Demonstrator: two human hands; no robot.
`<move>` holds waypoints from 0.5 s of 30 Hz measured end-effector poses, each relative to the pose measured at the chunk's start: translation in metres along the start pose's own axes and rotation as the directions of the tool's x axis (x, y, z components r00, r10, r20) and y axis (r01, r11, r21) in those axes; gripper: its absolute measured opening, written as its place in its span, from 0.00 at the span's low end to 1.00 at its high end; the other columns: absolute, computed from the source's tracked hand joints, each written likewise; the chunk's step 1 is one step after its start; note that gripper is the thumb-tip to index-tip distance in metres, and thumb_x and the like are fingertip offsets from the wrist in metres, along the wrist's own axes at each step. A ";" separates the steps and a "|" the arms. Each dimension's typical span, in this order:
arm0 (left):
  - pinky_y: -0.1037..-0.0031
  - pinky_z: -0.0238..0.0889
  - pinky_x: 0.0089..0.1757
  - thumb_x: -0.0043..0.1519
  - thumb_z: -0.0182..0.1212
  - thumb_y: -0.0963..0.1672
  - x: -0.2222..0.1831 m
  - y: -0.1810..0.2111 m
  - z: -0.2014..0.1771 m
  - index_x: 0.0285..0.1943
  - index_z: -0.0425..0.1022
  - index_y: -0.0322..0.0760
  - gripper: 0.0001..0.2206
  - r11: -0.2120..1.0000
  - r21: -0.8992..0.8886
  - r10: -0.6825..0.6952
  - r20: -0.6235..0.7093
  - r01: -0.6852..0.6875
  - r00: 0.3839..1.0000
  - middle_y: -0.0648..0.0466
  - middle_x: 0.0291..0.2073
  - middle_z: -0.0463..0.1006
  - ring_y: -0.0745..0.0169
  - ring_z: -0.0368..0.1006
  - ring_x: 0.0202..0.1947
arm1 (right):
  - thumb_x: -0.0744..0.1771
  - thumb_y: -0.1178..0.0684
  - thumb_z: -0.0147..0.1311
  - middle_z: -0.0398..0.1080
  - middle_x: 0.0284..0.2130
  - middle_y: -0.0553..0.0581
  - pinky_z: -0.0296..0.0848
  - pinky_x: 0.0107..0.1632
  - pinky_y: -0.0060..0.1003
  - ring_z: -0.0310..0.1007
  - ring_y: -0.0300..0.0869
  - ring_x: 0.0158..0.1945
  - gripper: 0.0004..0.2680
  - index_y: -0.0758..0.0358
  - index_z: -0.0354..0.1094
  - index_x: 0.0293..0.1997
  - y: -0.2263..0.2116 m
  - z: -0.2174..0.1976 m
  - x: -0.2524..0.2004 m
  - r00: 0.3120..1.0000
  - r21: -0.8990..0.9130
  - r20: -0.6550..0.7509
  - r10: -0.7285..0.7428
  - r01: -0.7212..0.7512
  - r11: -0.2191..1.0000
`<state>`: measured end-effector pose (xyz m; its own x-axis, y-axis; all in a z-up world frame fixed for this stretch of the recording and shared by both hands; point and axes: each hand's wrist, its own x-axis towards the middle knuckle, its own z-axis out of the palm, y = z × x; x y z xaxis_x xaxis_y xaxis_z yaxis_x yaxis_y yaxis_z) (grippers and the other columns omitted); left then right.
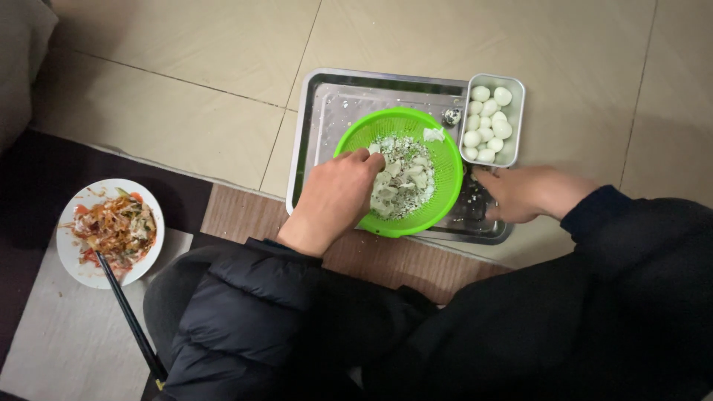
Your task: Peeling small quail eggs and placing them into a container
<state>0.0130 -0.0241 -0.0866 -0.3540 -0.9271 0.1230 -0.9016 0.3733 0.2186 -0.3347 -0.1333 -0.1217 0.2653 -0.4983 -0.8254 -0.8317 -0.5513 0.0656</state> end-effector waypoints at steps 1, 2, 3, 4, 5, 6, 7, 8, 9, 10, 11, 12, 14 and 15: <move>0.56 0.83 0.38 0.66 0.58 0.38 0.000 0.000 -0.002 0.50 0.81 0.44 0.09 1.000 0.001 -0.001 0.002 0.001 1.000 0.51 0.36 0.81 0.46 0.86 0.40 | 0.72 0.36 0.57 0.61 0.78 0.72 0.78 0.69 0.66 0.75 0.67 0.74 0.36 0.52 0.38 0.90 0.002 0.004 0.007 1.000 0.000 0.000 -0.003 0.003 1.000; 0.57 0.83 0.38 0.67 0.58 0.37 0.000 0.001 -0.003 0.50 0.82 0.42 0.09 1.000 -0.008 0.006 0.009 -0.006 1.000 0.51 0.36 0.82 0.47 0.86 0.40 | 0.72 0.36 0.58 0.62 0.78 0.74 0.77 0.69 0.67 0.75 0.69 0.73 0.35 0.56 0.42 0.89 0.005 0.009 0.014 1.000 0.026 -0.016 -0.007 0.008 1.000; 0.59 0.83 0.38 0.67 0.58 0.37 0.001 0.001 -0.004 0.50 0.82 0.41 0.10 1.000 -0.017 0.013 0.016 -0.013 1.000 0.51 0.36 0.83 0.48 0.87 0.40 | 0.71 0.36 0.59 0.63 0.77 0.75 0.77 0.70 0.67 0.74 0.71 0.73 0.34 0.59 0.46 0.87 0.008 0.014 0.020 0.999 0.051 -0.032 -0.012 0.013 0.999; 0.59 0.83 0.38 0.67 0.58 0.37 0.001 0.002 -0.003 0.50 0.82 0.41 0.10 1.000 -0.017 0.013 0.017 -0.013 1.000 0.51 0.36 0.83 0.48 0.87 0.40 | 0.71 0.36 0.59 0.63 0.77 0.75 0.77 0.70 0.67 0.74 0.71 0.73 0.34 0.59 0.46 0.87 0.007 0.015 0.022 0.999 0.051 -0.031 -0.012 0.013 0.999; 0.58 0.83 0.38 0.67 0.59 0.37 0.002 0.002 -0.003 0.50 0.82 0.42 0.09 1.000 -0.019 0.014 0.022 -0.013 1.000 0.51 0.36 0.82 0.47 0.87 0.40 | 0.72 0.34 0.58 0.65 0.75 0.74 0.77 0.70 0.64 0.75 0.68 0.73 0.35 0.58 0.45 0.88 0.005 0.016 0.024 1.000 0.017 -0.005 -0.008 0.008 1.000; 0.57 0.83 0.37 0.67 0.60 0.38 0.003 0.001 -0.003 0.50 0.81 0.42 0.08 1.000 -0.019 0.016 0.027 -0.015 1.000 0.51 0.35 0.82 0.47 0.87 0.39 | 0.72 0.33 0.56 0.68 0.74 0.72 0.78 0.71 0.62 0.76 0.65 0.73 0.35 0.57 0.44 0.89 0.004 0.017 0.025 1.000 -0.016 0.019 -0.002 0.002 1.000; 0.57 0.83 0.37 0.67 0.60 0.38 0.003 0.001 -0.003 0.50 0.81 0.42 0.08 1.000 -0.019 0.017 0.027 -0.016 0.999 0.51 0.35 0.82 0.47 0.87 0.39 | 0.72 0.33 0.56 0.68 0.74 0.72 0.78 0.71 0.62 0.76 0.65 0.73 0.35 0.57 0.44 0.89 -0.001 0.011 0.020 1.000 -0.014 0.019 -0.002 0.002 1.000; 0.56 0.83 0.38 0.67 0.61 0.38 0.002 0.002 -0.003 0.50 0.81 0.41 0.07 1.000 -0.019 0.008 0.028 -0.007 1.000 0.50 0.36 0.83 0.46 0.87 0.40 | 0.72 0.35 0.58 0.73 0.69 0.70 0.79 0.69 0.59 0.79 0.64 0.70 0.29 0.53 0.57 0.82 -0.006 0.006 0.014 1.000 0.000 0.003 -0.011 0.011 1.000; 0.54 0.83 0.38 0.67 0.61 0.39 0.002 0.002 -0.002 0.50 0.81 0.40 0.06 1.000 -0.019 -0.001 0.029 0.002 1.000 0.49 0.36 0.83 0.44 0.87 0.40 | 0.71 0.37 0.60 0.79 0.63 0.67 0.81 0.67 0.56 0.82 0.62 0.67 0.23 0.49 0.69 0.76 -0.011 0.001 0.009 1.000 0.014 -0.014 -0.021 0.021 1.000; 0.54 0.83 0.38 0.67 0.61 0.39 0.002 0.003 -0.005 0.50 0.81 0.40 0.06 1.000 -0.018 -0.001 0.028 0.001 1.000 0.49 0.36 0.83 0.44 0.87 0.40 | 0.71 0.37 0.60 0.79 0.63 0.67 0.81 0.67 0.56 0.82 0.62 0.67 0.23 0.49 0.69 0.76 -0.011 -0.003 0.007 1.000 0.014 -0.015 -0.020 0.021 1.000; 0.56 0.83 0.39 0.68 0.61 0.38 0.001 0.004 -0.008 0.51 0.82 0.40 0.07 1.000 -0.014 0.003 0.036 -0.002 0.999 0.49 0.36 0.83 0.46 0.87 0.41 | 0.70 0.39 0.60 0.82 0.58 0.62 0.82 0.63 0.52 0.85 0.58 0.63 0.17 0.46 0.76 0.67 -0.011 -0.008 0.006 1.000 -0.013 -0.018 -0.003 0.003 1.000; 0.57 0.84 0.39 0.69 0.61 0.38 -0.001 0.005 -0.011 0.52 0.82 0.40 0.08 1.000 -0.010 0.005 0.043 -0.005 0.999 0.49 0.37 0.84 0.47 0.87 0.41 | 0.69 0.40 0.60 0.86 0.53 0.57 0.83 0.60 0.48 0.87 0.53 0.60 0.13 0.43 0.83 0.58 -0.012 -0.011 0.005 1.000 -0.041 -0.022 0.013 -0.014 0.999; 0.56 0.84 0.39 0.68 0.62 0.39 0.001 0.003 -0.003 0.51 0.82 0.42 0.07 1.000 0.002 0.009 0.031 -0.009 0.999 0.50 0.37 0.84 0.47 0.87 0.41 | 0.69 0.40 0.61 0.86 0.53 0.57 0.84 0.60 0.49 0.88 0.54 0.59 0.13 0.43 0.82 0.59 -0.009 -0.013 0.004 0.999 -0.022 -0.026 0.025 -0.026 0.999; 0.55 0.84 0.38 0.67 0.62 0.40 0.003 0.002 0.001 0.51 0.81 0.44 0.06 1.000 0.013 0.013 0.020 -0.014 1.000 0.51 0.36 0.84 0.47 0.87 0.40 | 0.68 0.41 0.61 0.87 0.53 0.57 0.85 0.59 0.49 0.88 0.54 0.59 0.14 0.44 0.81 0.60 -0.008 -0.013 0.003 0.999 -0.003 -0.028 0.038 -0.038 0.999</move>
<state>0.0101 -0.0259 -0.0866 -0.3708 -0.9226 0.1069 -0.9000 0.3853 0.2039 -0.3212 -0.1390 -0.1173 0.2473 -0.5371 -0.8064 -0.8399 -0.5339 0.0981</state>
